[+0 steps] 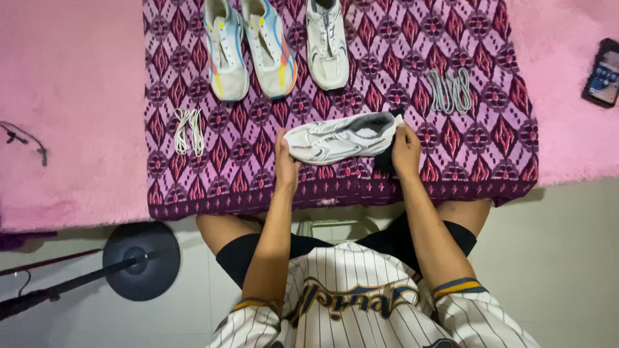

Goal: The person sits on the floor and scrubs a white sneaker with a black brush. They hold the shoe in one hand and scrub the upper, sides, and sole repeatedly. Other shoes and laces remain on the patterned mat nearby.

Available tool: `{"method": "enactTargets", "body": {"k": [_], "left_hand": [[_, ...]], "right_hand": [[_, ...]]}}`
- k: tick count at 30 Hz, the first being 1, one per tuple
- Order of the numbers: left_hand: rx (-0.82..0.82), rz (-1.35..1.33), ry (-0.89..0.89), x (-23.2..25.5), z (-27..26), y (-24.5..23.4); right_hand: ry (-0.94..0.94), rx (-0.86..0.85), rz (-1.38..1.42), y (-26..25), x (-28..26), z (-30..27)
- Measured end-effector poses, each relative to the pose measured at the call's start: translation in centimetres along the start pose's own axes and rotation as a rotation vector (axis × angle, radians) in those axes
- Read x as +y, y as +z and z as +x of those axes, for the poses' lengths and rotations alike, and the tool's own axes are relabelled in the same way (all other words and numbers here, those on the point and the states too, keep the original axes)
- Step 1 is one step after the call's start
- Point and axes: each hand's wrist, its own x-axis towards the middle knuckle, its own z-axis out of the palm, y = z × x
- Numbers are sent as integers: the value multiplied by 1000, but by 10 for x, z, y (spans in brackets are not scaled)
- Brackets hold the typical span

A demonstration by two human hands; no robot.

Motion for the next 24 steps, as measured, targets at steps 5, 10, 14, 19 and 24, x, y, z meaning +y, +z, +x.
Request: {"method": "enactTargets", "body": {"k": [5, 10, 14, 19, 24], "left_hand": [[-19, -143, 8, -1, 5, -3], [4, -61, 139, 21, 55, -3], [9, 241, 268, 52, 127, 27], [-415, 310, 45, 63, 152, 106], [-919, 748, -34, 47, 143, 173]], "right_hand": [[78, -19, 79, 0, -28, -9], [592, -8, 17, -9, -88, -49], [707, -293, 251, 11, -105, -97], [742, -394, 263, 32, -73, -149], [445, -409, 462, 85, -21, -153]]}}
